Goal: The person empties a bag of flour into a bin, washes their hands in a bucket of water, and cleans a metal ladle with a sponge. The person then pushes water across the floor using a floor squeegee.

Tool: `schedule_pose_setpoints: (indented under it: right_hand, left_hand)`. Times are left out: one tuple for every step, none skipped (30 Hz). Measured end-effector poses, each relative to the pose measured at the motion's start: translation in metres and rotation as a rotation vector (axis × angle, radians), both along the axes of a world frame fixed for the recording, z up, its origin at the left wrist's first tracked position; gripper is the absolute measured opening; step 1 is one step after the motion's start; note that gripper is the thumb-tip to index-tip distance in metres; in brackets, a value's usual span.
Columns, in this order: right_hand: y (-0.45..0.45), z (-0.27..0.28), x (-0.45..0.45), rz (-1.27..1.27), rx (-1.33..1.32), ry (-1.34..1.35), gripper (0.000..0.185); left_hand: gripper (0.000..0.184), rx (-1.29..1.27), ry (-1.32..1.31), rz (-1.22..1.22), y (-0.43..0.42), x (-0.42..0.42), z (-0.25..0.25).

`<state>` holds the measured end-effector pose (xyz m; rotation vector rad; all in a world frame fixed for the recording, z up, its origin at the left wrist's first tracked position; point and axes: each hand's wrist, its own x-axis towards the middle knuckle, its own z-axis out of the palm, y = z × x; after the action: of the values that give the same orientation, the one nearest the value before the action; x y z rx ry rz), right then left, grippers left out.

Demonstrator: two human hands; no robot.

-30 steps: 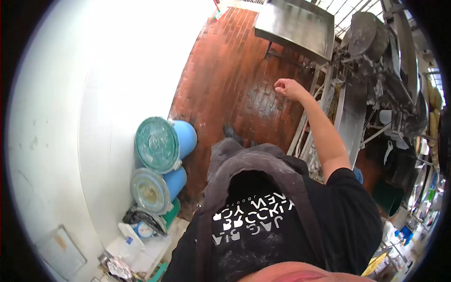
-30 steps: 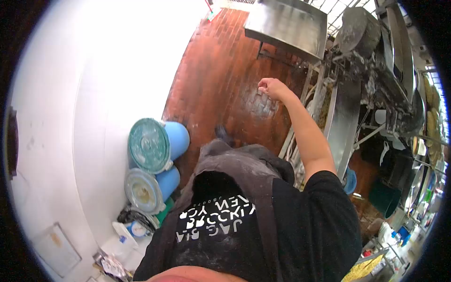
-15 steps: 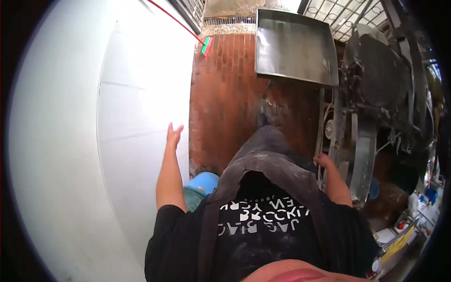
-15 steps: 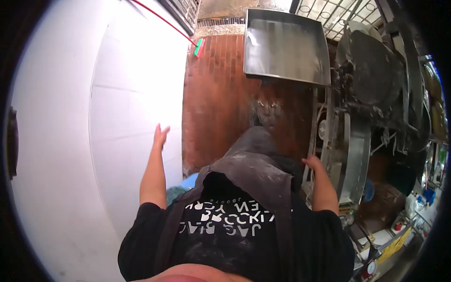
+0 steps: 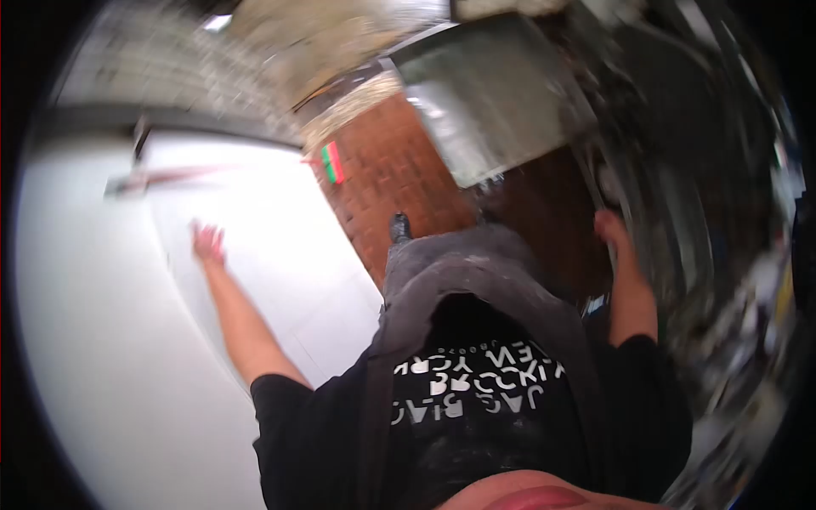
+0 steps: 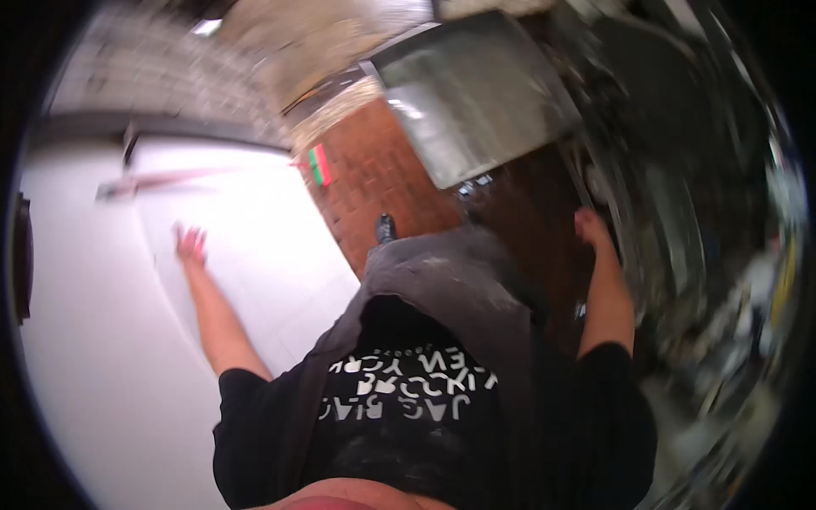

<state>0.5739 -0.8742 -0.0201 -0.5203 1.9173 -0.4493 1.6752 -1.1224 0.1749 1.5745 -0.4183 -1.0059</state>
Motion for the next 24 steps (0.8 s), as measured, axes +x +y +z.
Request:
schedule_pose_setpoints:
  right_hand:
    - [0.011,0.008,0.011,-0.086,-0.039,0.014,0.032]
    - [0.027,0.022,0.028,-0.132,-0.107,0.131,0.034]
    - [0.052,0.034,0.045,-0.117,-0.102,0.243,0.036]
    - [0.08,0.051,0.078,-0.239,-0.112,0.307,0.035]
    - [0.103,0.066,0.114,-0.33,-0.116,0.362,0.035]
    - [0.14,0.076,0.147,-0.321,-0.024,0.368,0.035]
    - [0.177,0.08,0.172,-0.295,0.061,0.368,0.036]
    - [0.214,0.079,0.2,-0.259,0.138,0.358,0.036]
    - [0.261,0.073,0.224,-0.315,0.223,0.298,0.034]
    - [0.305,0.068,0.248,-0.37,0.285,0.235,0.032]
    - [0.319,0.087,0.281,-0.345,0.401,0.203,0.03]
    - [0.331,0.108,0.311,-0.312,0.514,0.17,0.028]
    - [0.335,0.123,0.332,-0.424,0.572,0.127,0.027]
    - [0.333,0.14,0.354,-0.538,0.629,0.082,0.028]
    - [0.334,0.151,0.371,-0.655,0.686,0.035,0.029]
    - [0.342,0.15,0.38,-0.648,0.638,0.043,0.029]
    - [0.351,0.144,0.386,-0.639,0.588,0.05,0.029]
    - [0.361,0.138,0.388,-0.627,0.536,0.059,0.03]
    - [0.359,0.134,0.392,-0.624,0.452,0.12,0.031]
    - [0.347,0.129,0.394,-0.623,0.366,0.182,0.032]
    - [0.332,0.126,0.388,-0.526,0.275,0.275,0.035]
    - [0.311,0.129,0.385,-0.43,0.187,0.367,0.037]
    - [0.277,0.154,0.386,-0.364,0.076,0.428,0.039]
    - [0.24,0.189,0.386,-0.299,-0.034,0.488,0.042]
  left_hand:
    - [0.085,0.08,0.058,-0.01,-0.043,0.047,0.002]
    - [0.105,0.213,-0.034,-0.087,-0.071,0.046,0.025]
    - [0.118,0.15,-0.087,-0.062,-0.102,0.057,0.026]
    - [0.121,0.164,-0.106,-0.037,-0.139,0.069,0.019]
    - [0.125,0.183,-0.139,0.016,-0.176,0.085,0.015]
    - [0.121,0.259,-0.155,-0.015,-0.204,0.101,0.009]
    - [0.116,0.333,-0.172,-0.027,-0.233,0.108,0.006]
    - [0.109,0.36,-0.229,-0.016,-0.251,0.102,0.006]
    - [0.102,0.38,-0.293,0.0,-0.26,0.088,0.009]
    - [0.091,0.456,-0.407,0.037,-0.268,0.087,0.01]
    - [0.088,0.405,-0.385,-0.012,-0.275,0.1,-0.002]
    - [0.079,0.36,-0.394,0.055,-0.274,0.095,-0.007]
    - [0.07,0.314,-0.402,0.125,-0.275,0.087,-0.013]
    - [0.064,0.27,-0.386,0.064,-0.285,0.09,-0.025]
    - [0.057,0.228,-0.369,0.0,-0.296,0.101,-0.047]
    - [0.051,0.181,-0.351,-0.065,-0.306,0.11,-0.073]
    - [0.038,0.238,-0.391,-0.2,-0.314,0.119,-0.11]
    - [0.037,0.2,-0.337,-0.307,-0.299,0.081,-0.126]
    - [0.036,0.178,-0.267,-0.479,-0.274,0.035,-0.138]
    - [0.034,0.187,-0.294,-0.68,-0.254,-0.008,-0.158]
    - [0.039,0.229,-0.349,-0.761,-0.234,-0.059,-0.181]
    - [0.036,-0.048,-0.369,-0.956,-0.233,-0.083,-0.253]
    - [0.03,-0.215,-0.453,-1.179,-0.22,-0.125,-0.282]
    - [0.029,-0.164,-0.376,-1.225,-0.175,-0.187,-0.277]
